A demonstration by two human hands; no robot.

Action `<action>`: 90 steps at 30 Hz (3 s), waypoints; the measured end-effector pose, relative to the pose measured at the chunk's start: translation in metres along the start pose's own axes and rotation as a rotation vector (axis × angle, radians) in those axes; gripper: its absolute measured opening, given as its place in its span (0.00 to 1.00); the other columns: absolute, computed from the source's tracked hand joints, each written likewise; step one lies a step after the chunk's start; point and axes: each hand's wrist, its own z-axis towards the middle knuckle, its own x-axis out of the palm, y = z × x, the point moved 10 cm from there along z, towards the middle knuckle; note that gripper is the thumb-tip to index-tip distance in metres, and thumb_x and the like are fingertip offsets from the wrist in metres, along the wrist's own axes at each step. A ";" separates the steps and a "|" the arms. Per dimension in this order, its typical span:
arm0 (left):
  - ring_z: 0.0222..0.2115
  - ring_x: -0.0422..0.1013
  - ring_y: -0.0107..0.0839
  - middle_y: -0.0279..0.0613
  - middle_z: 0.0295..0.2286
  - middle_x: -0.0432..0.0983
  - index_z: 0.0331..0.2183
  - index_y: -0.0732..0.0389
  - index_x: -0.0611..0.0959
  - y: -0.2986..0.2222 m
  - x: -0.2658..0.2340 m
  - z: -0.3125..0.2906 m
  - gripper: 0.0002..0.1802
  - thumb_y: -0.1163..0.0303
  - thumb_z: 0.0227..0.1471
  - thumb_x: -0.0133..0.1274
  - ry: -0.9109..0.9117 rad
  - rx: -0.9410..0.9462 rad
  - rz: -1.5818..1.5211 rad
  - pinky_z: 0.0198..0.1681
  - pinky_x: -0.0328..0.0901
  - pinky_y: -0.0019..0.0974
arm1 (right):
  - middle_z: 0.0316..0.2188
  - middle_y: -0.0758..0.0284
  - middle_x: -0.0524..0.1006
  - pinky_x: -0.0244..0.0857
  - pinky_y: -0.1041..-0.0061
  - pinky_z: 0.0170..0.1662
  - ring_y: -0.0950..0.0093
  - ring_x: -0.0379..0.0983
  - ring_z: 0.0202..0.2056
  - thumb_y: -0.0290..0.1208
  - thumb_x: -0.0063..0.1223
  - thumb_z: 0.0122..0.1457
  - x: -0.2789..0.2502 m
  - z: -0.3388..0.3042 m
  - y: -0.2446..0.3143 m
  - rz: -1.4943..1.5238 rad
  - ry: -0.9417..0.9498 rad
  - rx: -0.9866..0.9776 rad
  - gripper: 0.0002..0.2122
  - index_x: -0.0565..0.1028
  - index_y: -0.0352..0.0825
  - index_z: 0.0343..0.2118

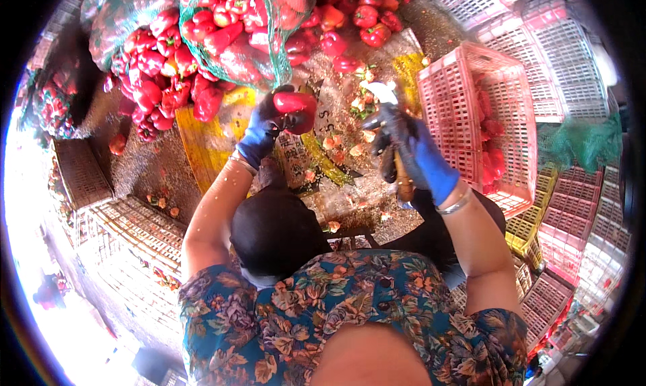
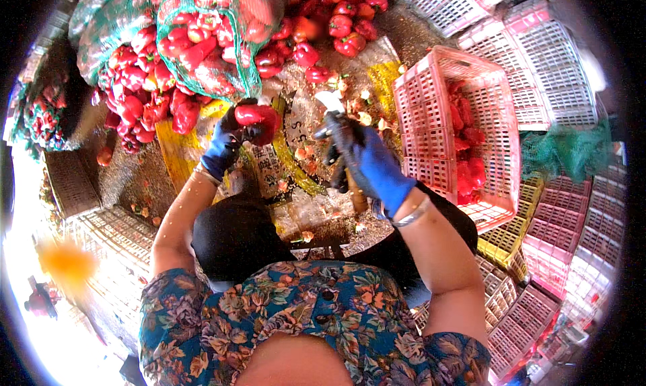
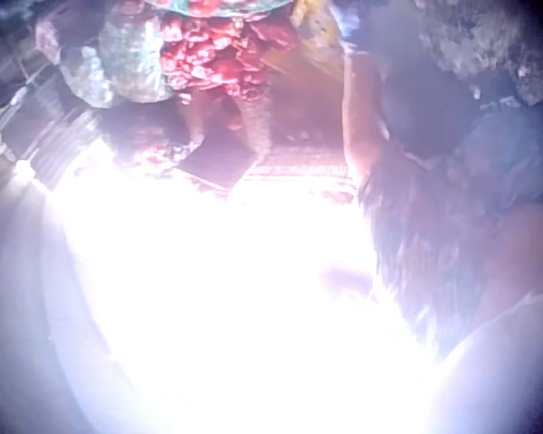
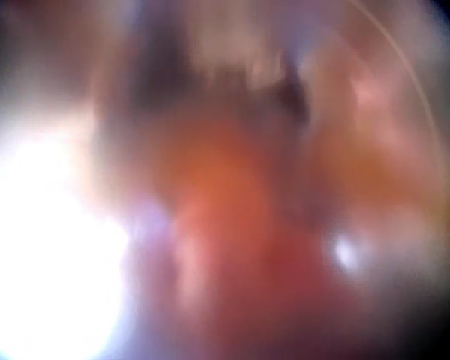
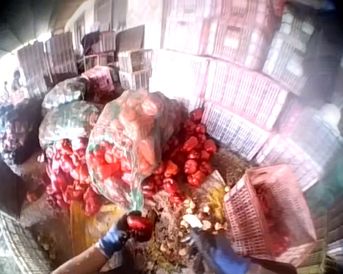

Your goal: The person sits among crates and bags of red fruit, using a small curved blade to peel and trim individual fruits before placing them into a plastic crate.

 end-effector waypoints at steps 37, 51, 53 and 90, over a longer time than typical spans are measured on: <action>0.50 0.64 0.45 0.53 0.54 0.62 0.56 0.61 0.62 -0.200 0.201 -0.020 0.45 0.83 0.34 0.63 -0.280 0.974 0.980 0.53 0.63 0.45 | 0.25 0.51 0.75 0.64 0.61 0.27 0.51 0.71 0.26 0.37 0.50 0.58 -0.034 -0.089 0.076 -0.493 -0.387 -0.770 0.11 0.75 0.34 0.32; 0.44 0.67 0.35 0.44 0.44 0.69 0.52 0.62 0.68 -0.127 0.260 -0.015 0.34 0.80 0.38 0.52 0.212 0.406 0.909 0.47 0.65 0.40 | 0.40 0.49 0.73 0.70 0.62 0.36 0.53 0.74 0.34 0.40 0.55 0.53 -0.044 -0.099 0.090 -0.589 -0.468 -0.868 0.31 0.58 0.39 0.59; 0.40 0.68 0.31 0.42 0.42 0.71 0.53 0.61 0.67 -0.125 0.252 -0.022 0.30 0.77 0.46 0.50 0.150 0.306 0.360 0.44 0.66 0.37 | 0.42 0.49 0.72 0.70 0.60 0.36 0.53 0.74 0.34 0.40 0.54 0.53 -0.042 -0.110 0.098 -0.611 -0.508 -0.996 0.31 0.57 0.40 0.60; 0.29 0.73 0.30 0.40 0.30 0.77 0.44 0.67 0.77 -0.074 0.236 0.005 0.18 0.68 0.53 0.47 -0.022 -0.069 -0.143 0.31 0.67 0.32 | 0.37 0.62 0.79 0.67 0.75 0.46 0.76 0.75 0.40 0.32 0.62 0.51 -0.062 -0.092 0.091 -0.273 -0.351 -0.866 0.23 0.71 0.34 0.50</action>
